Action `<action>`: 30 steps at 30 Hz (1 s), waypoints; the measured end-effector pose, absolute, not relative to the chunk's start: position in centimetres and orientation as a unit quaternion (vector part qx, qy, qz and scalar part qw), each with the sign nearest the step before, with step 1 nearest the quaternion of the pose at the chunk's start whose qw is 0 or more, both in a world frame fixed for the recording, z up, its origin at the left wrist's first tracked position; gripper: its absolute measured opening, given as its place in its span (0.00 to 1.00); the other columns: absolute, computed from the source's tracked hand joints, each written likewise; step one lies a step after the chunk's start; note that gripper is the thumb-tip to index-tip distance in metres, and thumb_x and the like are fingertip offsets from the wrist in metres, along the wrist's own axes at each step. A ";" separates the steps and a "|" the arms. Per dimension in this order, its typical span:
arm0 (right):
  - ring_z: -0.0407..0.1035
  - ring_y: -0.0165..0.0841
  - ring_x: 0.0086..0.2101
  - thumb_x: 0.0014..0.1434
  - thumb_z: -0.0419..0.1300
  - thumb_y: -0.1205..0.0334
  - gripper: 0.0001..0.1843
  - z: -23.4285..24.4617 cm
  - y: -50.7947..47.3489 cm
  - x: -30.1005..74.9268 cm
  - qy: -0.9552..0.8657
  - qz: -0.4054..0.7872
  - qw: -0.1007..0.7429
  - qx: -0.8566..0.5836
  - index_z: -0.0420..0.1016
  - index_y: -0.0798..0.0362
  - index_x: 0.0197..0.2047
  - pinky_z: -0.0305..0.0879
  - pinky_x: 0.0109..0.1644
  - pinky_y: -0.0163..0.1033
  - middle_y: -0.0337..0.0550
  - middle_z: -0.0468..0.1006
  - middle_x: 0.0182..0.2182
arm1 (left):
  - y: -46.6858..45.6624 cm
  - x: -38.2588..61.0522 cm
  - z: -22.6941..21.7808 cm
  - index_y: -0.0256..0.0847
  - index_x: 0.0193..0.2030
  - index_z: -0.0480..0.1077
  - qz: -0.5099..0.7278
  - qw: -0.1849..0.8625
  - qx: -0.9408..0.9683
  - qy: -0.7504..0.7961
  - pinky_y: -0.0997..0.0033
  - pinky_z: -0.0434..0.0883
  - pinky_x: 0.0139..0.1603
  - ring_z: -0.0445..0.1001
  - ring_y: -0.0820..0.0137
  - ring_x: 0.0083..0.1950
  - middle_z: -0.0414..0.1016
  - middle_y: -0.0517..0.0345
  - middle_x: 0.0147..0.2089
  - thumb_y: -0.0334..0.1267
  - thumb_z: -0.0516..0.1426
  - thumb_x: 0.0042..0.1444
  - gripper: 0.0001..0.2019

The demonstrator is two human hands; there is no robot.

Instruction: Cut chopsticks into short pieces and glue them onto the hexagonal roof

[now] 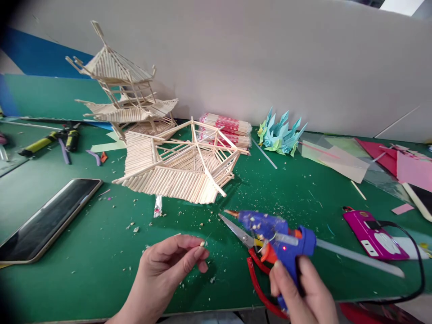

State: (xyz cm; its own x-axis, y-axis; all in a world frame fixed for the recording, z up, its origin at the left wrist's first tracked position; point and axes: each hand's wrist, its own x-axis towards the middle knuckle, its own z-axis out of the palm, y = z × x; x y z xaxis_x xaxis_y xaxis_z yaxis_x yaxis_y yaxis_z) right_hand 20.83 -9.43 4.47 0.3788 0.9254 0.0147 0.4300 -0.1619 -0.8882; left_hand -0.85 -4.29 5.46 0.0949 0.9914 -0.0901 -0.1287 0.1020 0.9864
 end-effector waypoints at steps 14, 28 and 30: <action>0.66 0.47 0.40 0.54 0.55 0.49 0.26 3.6 -5.4 24.1 -0.533 -0.100 0.346 -0.765 0.68 0.60 0.50 0.63 0.44 0.51 0.56 0.72 0.39 | -4.6 -0.4 6.0 0.35 0.23 0.75 0.452 0.774 0.184 0.403 0.83 0.58 0.22 0.61 0.83 0.20 0.68 0.64 0.17 0.36 0.67 0.39 0.07; 0.68 0.31 0.28 0.51 0.61 0.74 0.18 4.1 -7.2 13.1 -0.726 -0.020 0.499 -0.472 0.71 0.51 0.45 0.69 0.31 0.36 0.41 0.72 0.29 | -5.8 0.7 7.4 0.36 0.24 0.75 0.433 0.828 0.034 0.354 0.82 0.61 0.26 0.62 0.81 0.23 0.68 0.63 0.20 0.35 0.68 0.36 0.08; 0.68 0.31 0.28 0.50 0.61 0.74 0.18 4.1 -7.2 13.3 -0.730 -0.032 0.496 -0.470 0.72 0.51 0.45 0.69 0.31 0.37 0.42 0.73 0.28 | -5.8 0.8 7.3 0.36 0.23 0.74 0.429 0.828 0.039 0.360 0.81 0.62 0.28 0.62 0.81 0.23 0.67 0.63 0.20 0.36 0.68 0.36 0.09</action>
